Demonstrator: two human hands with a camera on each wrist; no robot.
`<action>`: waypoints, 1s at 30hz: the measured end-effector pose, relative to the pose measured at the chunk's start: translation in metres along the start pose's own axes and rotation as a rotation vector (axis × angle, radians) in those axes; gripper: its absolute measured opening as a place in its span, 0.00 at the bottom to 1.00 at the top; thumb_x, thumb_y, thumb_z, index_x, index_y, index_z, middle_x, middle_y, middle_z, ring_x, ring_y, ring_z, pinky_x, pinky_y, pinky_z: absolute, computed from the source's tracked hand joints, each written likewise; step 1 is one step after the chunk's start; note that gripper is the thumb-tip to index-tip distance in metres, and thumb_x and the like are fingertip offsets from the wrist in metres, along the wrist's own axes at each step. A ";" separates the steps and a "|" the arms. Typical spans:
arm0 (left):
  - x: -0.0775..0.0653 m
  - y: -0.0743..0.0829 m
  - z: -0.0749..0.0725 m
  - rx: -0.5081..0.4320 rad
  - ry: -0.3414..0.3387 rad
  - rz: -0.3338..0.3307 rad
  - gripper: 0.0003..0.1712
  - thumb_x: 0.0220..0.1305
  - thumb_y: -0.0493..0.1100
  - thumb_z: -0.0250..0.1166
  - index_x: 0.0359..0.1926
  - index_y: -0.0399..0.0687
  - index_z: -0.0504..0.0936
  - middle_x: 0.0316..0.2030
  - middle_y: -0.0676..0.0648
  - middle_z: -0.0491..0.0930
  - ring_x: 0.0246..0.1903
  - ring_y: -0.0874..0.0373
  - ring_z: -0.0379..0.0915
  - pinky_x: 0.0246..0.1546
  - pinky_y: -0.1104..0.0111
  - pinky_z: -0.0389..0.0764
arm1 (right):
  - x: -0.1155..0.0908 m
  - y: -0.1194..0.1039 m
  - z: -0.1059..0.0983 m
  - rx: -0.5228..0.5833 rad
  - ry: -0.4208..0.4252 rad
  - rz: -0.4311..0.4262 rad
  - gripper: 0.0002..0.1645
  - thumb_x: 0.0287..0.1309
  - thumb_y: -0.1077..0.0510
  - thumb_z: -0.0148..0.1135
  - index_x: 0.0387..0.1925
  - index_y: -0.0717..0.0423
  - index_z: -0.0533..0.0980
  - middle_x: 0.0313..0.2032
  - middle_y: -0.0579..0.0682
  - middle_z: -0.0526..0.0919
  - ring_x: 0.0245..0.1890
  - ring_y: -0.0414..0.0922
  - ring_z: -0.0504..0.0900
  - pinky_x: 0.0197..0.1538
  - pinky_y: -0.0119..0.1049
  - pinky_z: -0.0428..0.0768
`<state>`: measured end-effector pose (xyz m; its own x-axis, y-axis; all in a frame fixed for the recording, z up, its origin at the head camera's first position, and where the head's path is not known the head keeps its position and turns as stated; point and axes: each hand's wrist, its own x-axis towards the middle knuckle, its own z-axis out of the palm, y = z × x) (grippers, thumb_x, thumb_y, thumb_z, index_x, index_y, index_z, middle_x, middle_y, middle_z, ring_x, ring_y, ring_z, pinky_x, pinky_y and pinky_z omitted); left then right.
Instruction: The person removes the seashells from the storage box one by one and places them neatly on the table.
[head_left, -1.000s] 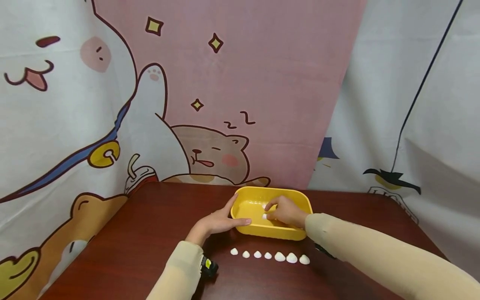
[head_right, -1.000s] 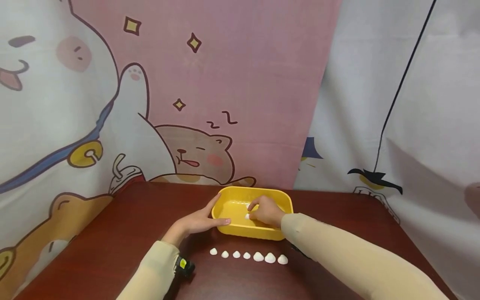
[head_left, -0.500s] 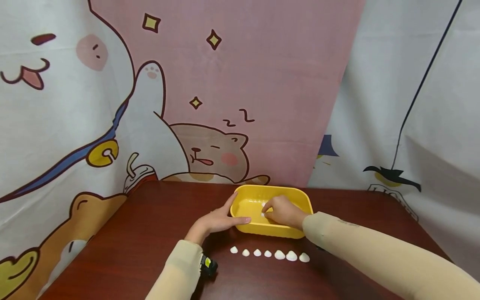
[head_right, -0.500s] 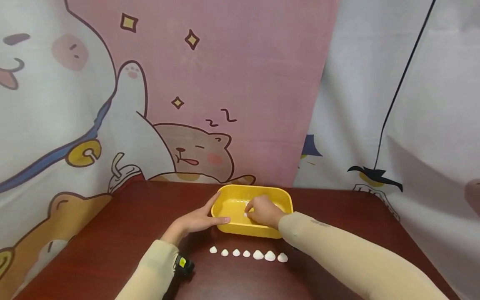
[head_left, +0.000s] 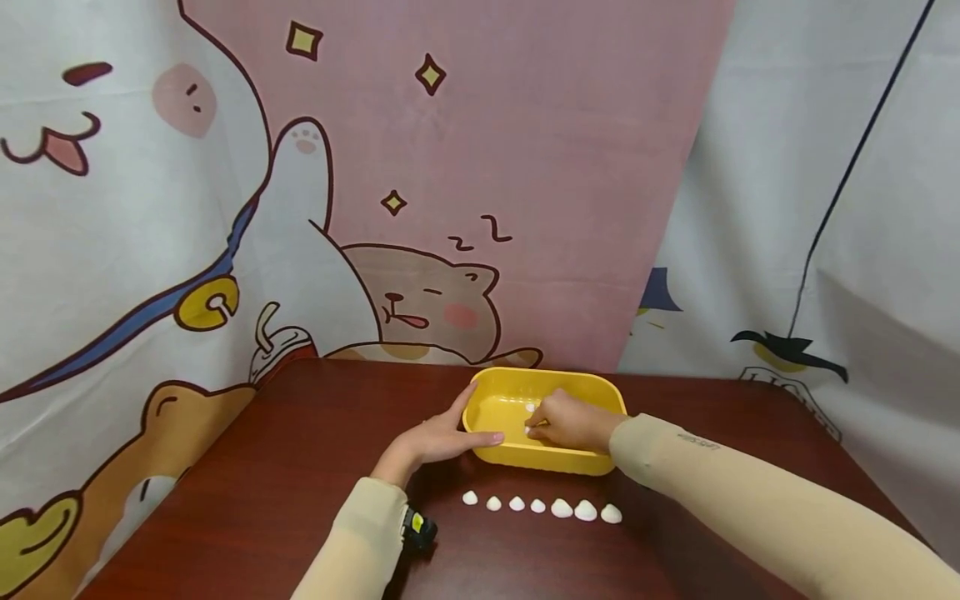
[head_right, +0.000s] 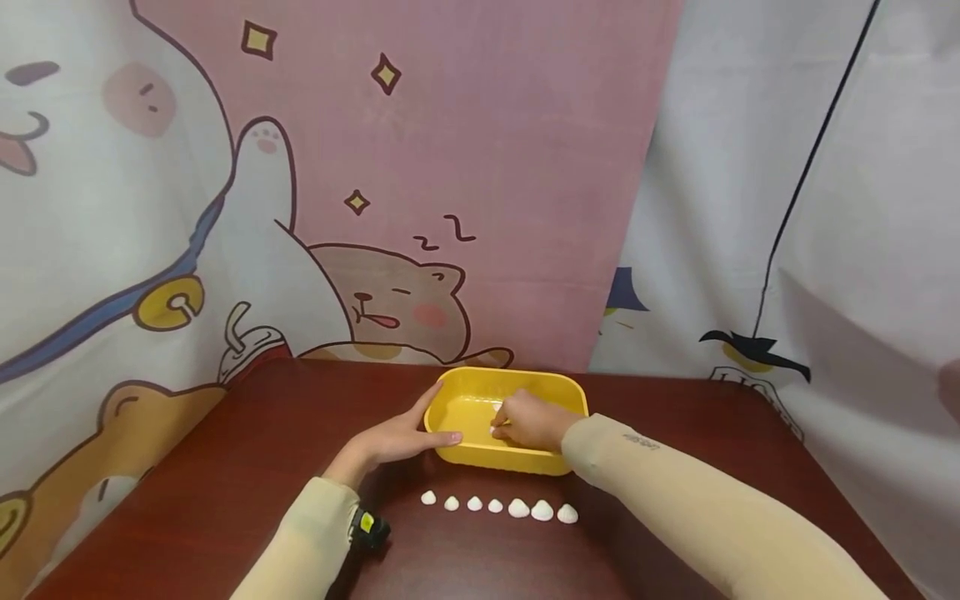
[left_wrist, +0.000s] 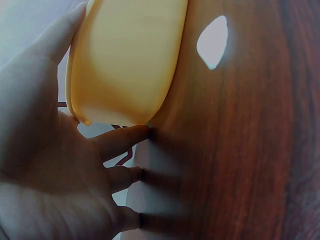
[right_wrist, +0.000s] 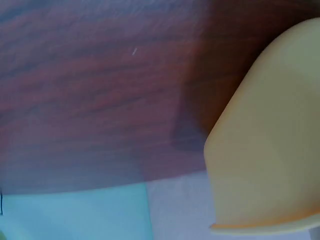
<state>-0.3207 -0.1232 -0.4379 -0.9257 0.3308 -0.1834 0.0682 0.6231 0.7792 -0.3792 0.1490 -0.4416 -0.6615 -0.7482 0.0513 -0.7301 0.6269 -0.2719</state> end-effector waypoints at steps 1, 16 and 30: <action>0.000 0.000 0.000 -0.003 -0.001 0.000 0.67 0.58 0.77 0.70 0.87 0.74 0.39 0.80 0.37 0.62 0.74 0.38 0.67 0.75 0.35 0.66 | -0.001 0.001 -0.002 0.005 -0.010 -0.015 0.13 0.70 0.57 0.70 0.49 0.58 0.90 0.44 0.49 0.94 0.37 0.33 0.85 0.42 0.30 0.85; -0.001 -0.002 0.000 0.007 0.010 -0.001 0.67 0.58 0.78 0.70 0.87 0.74 0.39 0.79 0.37 0.65 0.71 0.38 0.69 0.73 0.35 0.67 | 0.004 0.004 -0.009 0.019 -0.115 0.010 0.14 0.72 0.55 0.68 0.53 0.53 0.90 0.46 0.45 0.93 0.40 0.34 0.85 0.48 0.31 0.86; 0.001 -0.001 0.001 -0.005 -0.001 0.010 0.67 0.58 0.77 0.70 0.87 0.74 0.39 0.80 0.38 0.64 0.72 0.39 0.69 0.74 0.36 0.67 | -0.004 0.007 -0.021 0.104 -0.067 0.097 0.14 0.69 0.49 0.71 0.48 0.53 0.89 0.24 0.39 0.79 0.23 0.35 0.73 0.29 0.29 0.74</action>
<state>-0.3215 -0.1229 -0.4399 -0.9245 0.3380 -0.1764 0.0757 0.6161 0.7840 -0.3850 0.1604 -0.4236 -0.7127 -0.7001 -0.0433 -0.6393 0.6737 -0.3708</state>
